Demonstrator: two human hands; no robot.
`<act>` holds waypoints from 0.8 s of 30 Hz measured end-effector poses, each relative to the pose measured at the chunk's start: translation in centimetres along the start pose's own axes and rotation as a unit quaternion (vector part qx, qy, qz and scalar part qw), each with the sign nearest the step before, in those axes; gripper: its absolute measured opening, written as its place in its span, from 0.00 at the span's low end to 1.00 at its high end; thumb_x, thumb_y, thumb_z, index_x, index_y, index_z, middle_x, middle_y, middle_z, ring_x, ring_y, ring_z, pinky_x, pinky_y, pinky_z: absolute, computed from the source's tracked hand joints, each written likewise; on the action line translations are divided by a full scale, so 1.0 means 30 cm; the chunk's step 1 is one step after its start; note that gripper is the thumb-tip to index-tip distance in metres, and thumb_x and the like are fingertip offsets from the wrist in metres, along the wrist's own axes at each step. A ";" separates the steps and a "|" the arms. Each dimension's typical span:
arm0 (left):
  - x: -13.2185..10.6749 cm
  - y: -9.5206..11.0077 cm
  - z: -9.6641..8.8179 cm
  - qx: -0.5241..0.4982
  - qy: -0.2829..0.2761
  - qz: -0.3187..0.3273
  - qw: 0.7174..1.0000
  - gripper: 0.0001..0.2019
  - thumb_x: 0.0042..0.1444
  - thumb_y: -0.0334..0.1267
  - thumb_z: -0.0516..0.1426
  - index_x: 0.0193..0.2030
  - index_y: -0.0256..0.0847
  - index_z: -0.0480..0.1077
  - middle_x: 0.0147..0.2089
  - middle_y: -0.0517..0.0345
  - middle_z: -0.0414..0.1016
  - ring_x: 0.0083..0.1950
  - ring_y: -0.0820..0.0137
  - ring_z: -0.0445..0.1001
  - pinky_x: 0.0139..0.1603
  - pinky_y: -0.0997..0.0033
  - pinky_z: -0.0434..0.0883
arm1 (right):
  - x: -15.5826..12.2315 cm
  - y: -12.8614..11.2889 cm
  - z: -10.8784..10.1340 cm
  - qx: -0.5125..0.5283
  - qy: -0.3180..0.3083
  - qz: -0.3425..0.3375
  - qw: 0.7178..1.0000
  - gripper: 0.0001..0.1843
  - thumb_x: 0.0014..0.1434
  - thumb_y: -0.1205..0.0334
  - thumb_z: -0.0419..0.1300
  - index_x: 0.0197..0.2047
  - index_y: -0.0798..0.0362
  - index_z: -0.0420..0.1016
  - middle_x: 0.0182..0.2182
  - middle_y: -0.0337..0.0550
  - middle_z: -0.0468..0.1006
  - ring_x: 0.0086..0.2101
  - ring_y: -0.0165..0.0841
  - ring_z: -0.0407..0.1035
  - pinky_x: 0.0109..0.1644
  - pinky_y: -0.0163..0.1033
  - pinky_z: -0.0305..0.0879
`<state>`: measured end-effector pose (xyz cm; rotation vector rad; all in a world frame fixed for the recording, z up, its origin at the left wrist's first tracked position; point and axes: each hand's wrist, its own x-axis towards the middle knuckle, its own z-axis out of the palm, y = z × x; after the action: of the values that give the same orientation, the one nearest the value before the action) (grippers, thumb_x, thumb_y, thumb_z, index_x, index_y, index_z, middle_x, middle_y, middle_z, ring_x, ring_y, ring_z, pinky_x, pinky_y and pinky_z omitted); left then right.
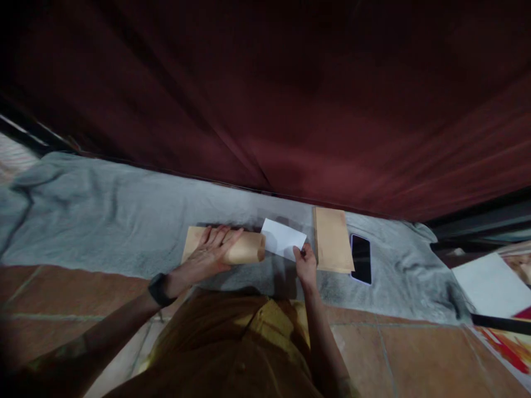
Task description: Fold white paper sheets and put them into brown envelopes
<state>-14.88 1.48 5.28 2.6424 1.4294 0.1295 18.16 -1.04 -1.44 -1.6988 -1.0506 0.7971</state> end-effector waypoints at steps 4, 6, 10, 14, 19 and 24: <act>-0.004 -0.030 0.026 -0.039 0.003 -0.040 0.998 0.59 0.48 0.40 0.70 0.80 0.45 0.38 0.73 0.33 0.59 0.76 0.43 0.57 0.74 0.33 0.51 | -0.045 -0.018 -0.041 0.097 0.027 0.002 0.995 0.25 0.54 0.40 0.65 0.45 0.51 0.76 0.37 0.43 0.80 0.36 0.37 0.72 0.42 0.42 0.69; -0.003 -0.034 0.031 -0.043 0.009 -0.044 0.998 0.60 0.48 0.40 0.71 0.80 0.46 0.37 0.72 0.34 0.60 0.75 0.43 0.57 0.74 0.33 0.51 | -0.068 -0.033 -0.069 0.129 0.050 0.009 0.990 0.25 0.55 0.41 0.65 0.47 0.51 0.77 0.39 0.44 0.81 0.37 0.37 0.73 0.42 0.42 0.70; 0.005 -0.030 0.034 -0.048 0.023 -0.038 0.998 0.61 0.47 0.41 0.71 0.80 0.46 0.37 0.72 0.35 0.60 0.75 0.43 0.58 0.74 0.33 0.52 | -0.103 -0.054 -0.100 0.125 0.061 0.040 0.989 0.23 0.53 0.40 0.67 0.39 0.52 0.79 0.26 0.37 0.76 0.28 0.33 0.68 0.33 0.38 0.66; 0.014 -0.015 0.034 -0.040 0.041 -0.022 0.998 0.57 0.49 0.40 0.70 0.80 0.46 0.40 0.72 0.36 0.61 0.75 0.43 0.58 0.75 0.33 0.50 | -0.107 -0.048 -0.085 0.092 0.004 0.042 0.995 0.26 0.50 0.36 0.68 0.34 0.53 0.80 0.24 0.38 0.76 0.27 0.33 0.66 0.32 0.38 0.65; 0.023 -0.009 0.041 -0.033 0.039 -0.008 0.999 0.56 0.49 0.39 0.70 0.80 0.46 0.44 0.72 0.35 0.61 0.75 0.43 0.57 0.75 0.33 0.49 | -0.078 -0.051 -0.089 0.030 -0.025 0.025 0.999 0.26 0.48 0.35 0.66 0.28 0.52 0.78 0.24 0.41 0.77 0.28 0.35 0.68 0.33 0.39 0.67; 0.038 -0.029 0.047 -0.059 0.003 -0.001 0.998 0.60 0.46 0.39 0.70 0.80 0.47 0.39 0.74 0.36 0.59 0.76 0.42 0.55 0.75 0.33 0.49 | -0.032 -0.093 -0.130 -0.002 -0.098 0.011 0.995 0.20 0.54 0.43 0.62 0.36 0.52 0.81 0.31 0.43 0.81 0.30 0.36 0.72 0.32 0.38 0.69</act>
<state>-14.80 2.79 3.76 2.5467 1.3818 0.2153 20.33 -2.91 2.54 -1.6622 -1.1685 0.9920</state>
